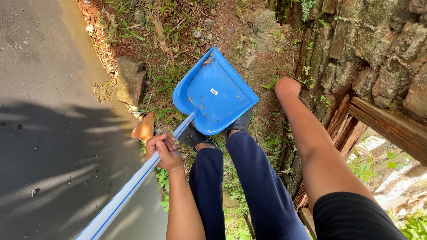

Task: The person is picking weeds and putting them in a dustpan.

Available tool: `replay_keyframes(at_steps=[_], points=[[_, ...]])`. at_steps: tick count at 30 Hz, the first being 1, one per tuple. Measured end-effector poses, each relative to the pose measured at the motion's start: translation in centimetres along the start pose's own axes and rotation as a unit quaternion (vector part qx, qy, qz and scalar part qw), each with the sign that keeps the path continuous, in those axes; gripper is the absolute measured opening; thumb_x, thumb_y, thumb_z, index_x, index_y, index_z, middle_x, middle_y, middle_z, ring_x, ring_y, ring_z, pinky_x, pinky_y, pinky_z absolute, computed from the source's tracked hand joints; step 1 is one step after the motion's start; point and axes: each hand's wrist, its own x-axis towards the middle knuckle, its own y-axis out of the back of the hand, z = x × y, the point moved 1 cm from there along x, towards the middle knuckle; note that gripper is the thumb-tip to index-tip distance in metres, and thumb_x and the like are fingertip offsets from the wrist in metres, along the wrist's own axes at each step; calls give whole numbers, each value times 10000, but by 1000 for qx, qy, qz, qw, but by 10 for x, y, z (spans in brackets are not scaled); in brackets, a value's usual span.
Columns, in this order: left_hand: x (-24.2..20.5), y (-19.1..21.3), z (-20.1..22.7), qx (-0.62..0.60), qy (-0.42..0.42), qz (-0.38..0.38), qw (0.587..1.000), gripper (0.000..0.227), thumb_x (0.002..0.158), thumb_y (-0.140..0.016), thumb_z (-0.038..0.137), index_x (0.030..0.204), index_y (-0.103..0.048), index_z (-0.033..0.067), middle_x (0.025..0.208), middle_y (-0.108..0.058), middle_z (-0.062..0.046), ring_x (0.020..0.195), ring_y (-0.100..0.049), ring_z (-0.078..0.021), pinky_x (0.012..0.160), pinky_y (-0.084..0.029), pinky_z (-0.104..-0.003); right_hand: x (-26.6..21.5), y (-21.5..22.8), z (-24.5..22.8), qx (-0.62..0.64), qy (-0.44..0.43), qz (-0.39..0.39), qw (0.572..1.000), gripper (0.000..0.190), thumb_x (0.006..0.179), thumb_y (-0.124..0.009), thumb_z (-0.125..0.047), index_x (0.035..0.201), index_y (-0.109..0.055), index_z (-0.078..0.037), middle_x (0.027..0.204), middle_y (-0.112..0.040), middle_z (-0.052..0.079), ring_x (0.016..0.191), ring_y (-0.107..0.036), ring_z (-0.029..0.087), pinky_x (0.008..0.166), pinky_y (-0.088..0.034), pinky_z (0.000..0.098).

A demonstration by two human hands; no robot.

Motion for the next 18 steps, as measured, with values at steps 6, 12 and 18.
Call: replay_keyframes(at_steps=[6,12,18], points=[[3,5,15,6,-5,6,1000,278,1098,-581,263,995,-582,6,633,-414,-8,546,-394,-105,641,-454,-317,-88,40,-52,-7,206,-89,974,321,983,-505,-195,1235,-671,-87,1122,-725,169,1011,-734,325,837,-577,471],[8,5,40,80,-20,16,997,294,1088,-596,269,1000,-592,-12,663,-457,-33,543,-416,-104,592,-430,-294,-77,39,-83,-5,199,186,962,205,1040,-470,-163,1189,-550,-46,948,-717,167,804,-737,334,607,-610,491],[3,21,29,49,-39,21,998,287,1089,-605,266,991,-593,-4,640,-435,-15,533,-401,-100,614,-435,-306,-23,-7,-85,21,152,176,973,212,1015,-472,-189,1032,-640,-60,945,-738,178,811,-740,344,619,-602,487]])
